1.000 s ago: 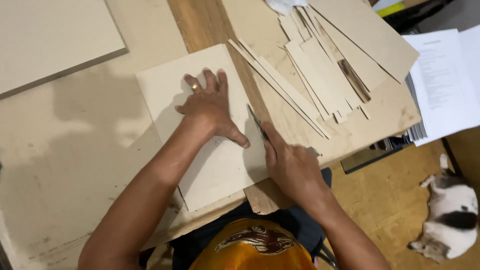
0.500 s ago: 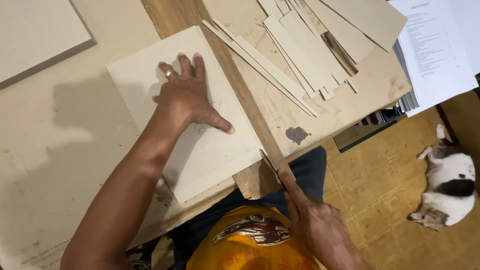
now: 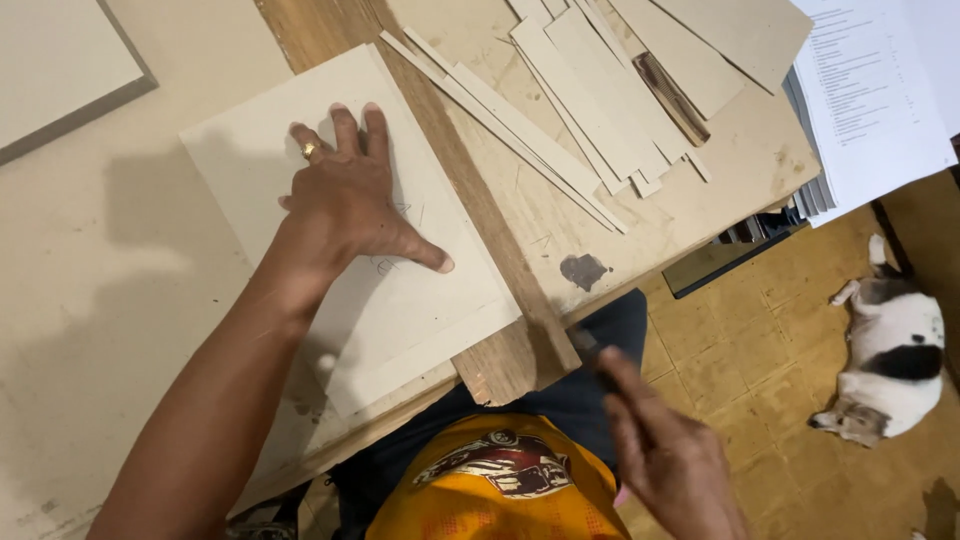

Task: The person uses a utility knife to cut a rectangular piece of cardboard on a wooden workbench. They hold the cardboard steady with one hand while scoring and cutting along a marked line with the other. The person lifts and rotates the cardboard to continue cutting along different edges.

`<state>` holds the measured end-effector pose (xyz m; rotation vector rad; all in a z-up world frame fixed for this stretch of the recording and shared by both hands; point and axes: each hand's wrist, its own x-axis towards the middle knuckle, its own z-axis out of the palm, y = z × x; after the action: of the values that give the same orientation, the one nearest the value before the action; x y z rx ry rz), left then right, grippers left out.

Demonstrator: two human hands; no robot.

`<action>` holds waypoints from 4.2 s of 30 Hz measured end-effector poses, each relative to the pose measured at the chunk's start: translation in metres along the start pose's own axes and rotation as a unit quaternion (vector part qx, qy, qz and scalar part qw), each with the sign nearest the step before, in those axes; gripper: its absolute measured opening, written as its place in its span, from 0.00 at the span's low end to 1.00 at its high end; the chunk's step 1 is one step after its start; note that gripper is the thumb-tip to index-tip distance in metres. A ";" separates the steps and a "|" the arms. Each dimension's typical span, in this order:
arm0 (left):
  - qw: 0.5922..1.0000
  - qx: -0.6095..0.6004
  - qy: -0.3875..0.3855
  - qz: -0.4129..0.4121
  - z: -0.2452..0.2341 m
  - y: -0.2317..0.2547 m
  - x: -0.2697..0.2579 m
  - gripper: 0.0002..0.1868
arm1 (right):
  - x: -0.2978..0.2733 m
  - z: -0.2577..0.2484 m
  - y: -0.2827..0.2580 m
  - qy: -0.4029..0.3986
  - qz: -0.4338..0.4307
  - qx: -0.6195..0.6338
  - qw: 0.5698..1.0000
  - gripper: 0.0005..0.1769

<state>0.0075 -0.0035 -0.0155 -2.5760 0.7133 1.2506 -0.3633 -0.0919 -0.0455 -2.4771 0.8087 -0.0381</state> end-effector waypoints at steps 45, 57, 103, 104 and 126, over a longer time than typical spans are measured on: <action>0.990 -0.034 0.104 0.092 0.007 -0.008 0.004 0.86 | 0.183 0.005 -0.153 -0.227 0.041 -0.111 0.966 0.32; 0.998 -0.049 0.021 0.020 -0.004 0.001 -0.021 0.86 | 0.045 0.017 -0.050 -0.253 0.116 -0.201 0.939 0.38; 0.998 -0.049 -0.007 0.029 0.004 0.005 -0.016 0.89 | 0.081 0.050 -0.005 0.003 -0.107 0.055 0.993 0.26; 0.999 -0.045 -0.004 0.028 0.004 0.005 -0.016 0.90 | 0.084 0.050 -0.006 -0.038 -0.087 0.030 0.995 0.28; 0.965 -0.009 0.200 0.168 0.023 -0.030 0.043 0.72 | 0.127 0.048 0.004 0.115 0.058 -0.145 0.981 0.27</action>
<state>0.0294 0.0162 -0.0640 -2.8395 1.2646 0.8094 -0.2519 -0.1424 -0.1054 -2.7256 1.1262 -0.1809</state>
